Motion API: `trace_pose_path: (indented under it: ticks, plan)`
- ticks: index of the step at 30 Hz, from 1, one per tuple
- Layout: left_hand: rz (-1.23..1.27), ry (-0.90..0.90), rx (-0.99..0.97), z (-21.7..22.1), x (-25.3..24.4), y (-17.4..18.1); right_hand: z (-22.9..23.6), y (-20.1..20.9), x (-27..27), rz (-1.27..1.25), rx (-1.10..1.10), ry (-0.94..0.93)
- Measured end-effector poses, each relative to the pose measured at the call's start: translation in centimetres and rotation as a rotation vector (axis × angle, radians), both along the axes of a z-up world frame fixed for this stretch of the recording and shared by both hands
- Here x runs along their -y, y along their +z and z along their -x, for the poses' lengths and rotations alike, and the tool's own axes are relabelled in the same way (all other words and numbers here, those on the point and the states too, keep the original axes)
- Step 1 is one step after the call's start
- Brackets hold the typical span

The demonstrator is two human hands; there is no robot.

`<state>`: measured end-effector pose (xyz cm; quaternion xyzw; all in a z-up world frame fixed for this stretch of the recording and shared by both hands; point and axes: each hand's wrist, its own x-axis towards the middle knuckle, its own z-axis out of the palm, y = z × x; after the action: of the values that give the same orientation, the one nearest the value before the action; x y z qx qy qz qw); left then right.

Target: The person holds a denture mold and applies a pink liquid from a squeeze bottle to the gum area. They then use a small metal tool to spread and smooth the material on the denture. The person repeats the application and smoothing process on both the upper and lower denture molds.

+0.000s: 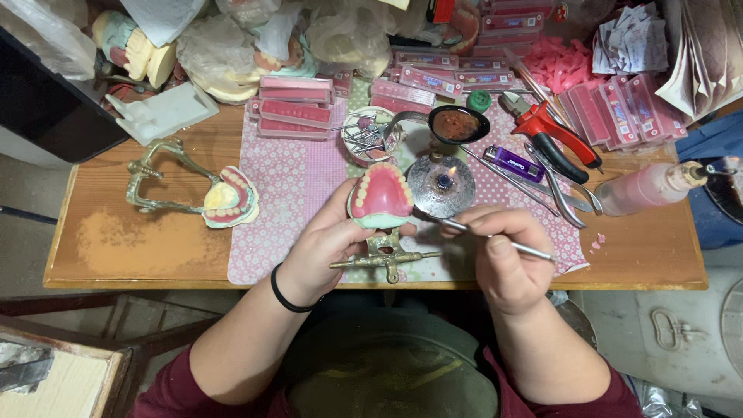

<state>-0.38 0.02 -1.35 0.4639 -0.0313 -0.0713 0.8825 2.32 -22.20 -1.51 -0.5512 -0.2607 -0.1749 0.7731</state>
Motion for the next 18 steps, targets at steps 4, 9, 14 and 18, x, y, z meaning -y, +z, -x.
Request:
trace_pose_path:
  ticks: [4, 9, 14, 18]
  plan:
    - [-0.017, -0.007, 0.023, -0.4, -0.3, -1.5, -0.2, -0.2, 0.1, 0.086, 0.072, 0.019]
    - [-0.011, -0.012, 0.015, -0.6, -0.1, -0.3, -0.1, 0.0, 0.0, 0.229, 0.184, -0.037]
    - [-0.005, -0.008, -0.015, -0.2, -0.2, -0.8, -0.1, 0.1, 0.1, 0.24, 0.21, -0.047]
    - [0.024, -0.024, -0.003, 0.0, 0.1, 0.6, -0.1, 0.7, -0.3, -0.008, 0.018, 0.007]
